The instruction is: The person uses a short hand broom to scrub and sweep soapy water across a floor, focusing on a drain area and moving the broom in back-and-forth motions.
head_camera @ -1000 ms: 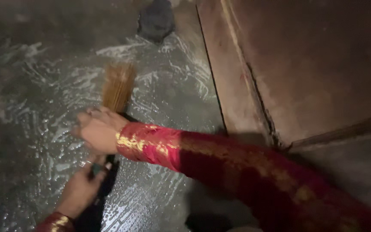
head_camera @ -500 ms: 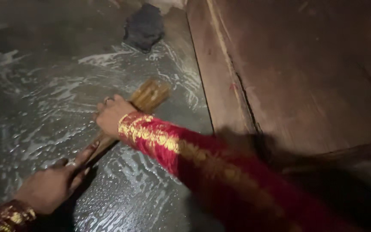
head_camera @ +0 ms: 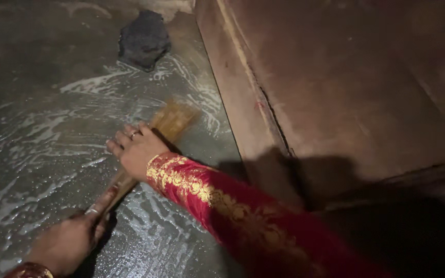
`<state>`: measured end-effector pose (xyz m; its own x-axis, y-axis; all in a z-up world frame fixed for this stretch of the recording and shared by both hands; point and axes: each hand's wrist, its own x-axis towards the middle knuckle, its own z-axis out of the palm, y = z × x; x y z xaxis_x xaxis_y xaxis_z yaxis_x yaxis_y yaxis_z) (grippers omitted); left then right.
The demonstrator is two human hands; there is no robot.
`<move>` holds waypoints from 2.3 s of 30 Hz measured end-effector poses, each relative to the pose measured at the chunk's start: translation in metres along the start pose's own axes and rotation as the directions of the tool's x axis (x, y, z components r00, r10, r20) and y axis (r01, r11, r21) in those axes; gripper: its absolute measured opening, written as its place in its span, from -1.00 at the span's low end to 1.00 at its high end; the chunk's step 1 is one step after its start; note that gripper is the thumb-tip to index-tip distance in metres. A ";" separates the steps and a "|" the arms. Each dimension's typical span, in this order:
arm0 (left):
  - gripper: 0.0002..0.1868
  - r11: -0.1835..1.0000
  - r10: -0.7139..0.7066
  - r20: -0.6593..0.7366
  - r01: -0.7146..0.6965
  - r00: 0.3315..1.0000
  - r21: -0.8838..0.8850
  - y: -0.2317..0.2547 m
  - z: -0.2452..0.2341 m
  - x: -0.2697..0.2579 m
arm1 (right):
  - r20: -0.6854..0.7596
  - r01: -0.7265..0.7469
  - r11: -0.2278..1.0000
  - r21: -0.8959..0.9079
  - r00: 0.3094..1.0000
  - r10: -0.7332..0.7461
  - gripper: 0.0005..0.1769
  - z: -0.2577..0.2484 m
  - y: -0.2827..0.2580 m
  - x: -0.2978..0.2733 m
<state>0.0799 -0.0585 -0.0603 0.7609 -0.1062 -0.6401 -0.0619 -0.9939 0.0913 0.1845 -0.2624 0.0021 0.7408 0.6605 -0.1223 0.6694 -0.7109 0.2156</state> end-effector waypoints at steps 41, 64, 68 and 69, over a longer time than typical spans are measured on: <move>-0.22 0.851 -0.374 0.132 0.396 0.918 -0.346 -0.072 0.024 -0.017 | 0.198 0.143 0.990 0.009 0.970 -0.142 -0.25 -0.029 -0.028 -0.001; -0.27 0.816 -0.561 -0.514 0.328 0.649 -0.475 -0.120 0.119 -0.018 | 0.126 0.176 0.984 -0.008 0.977 -0.173 -0.39 -0.026 -0.033 0.003; -0.13 0.751 -0.497 -0.199 0.304 0.845 -0.586 -0.104 0.095 0.011 | 0.158 0.205 0.978 -0.027 0.967 -0.198 -0.29 -0.029 -0.039 0.011; -0.13 0.787 -0.455 -0.182 0.298 0.872 -0.540 -0.091 0.092 0.012 | 0.137 0.208 0.978 -0.032 0.970 -0.202 -0.30 -0.028 -0.040 0.012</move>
<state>0.0348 0.0278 -0.1462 0.8089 0.3649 -0.4610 0.5267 -0.7981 0.2925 0.1650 -0.2189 0.0194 0.5909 0.7511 -0.2946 0.8068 -0.5500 0.2160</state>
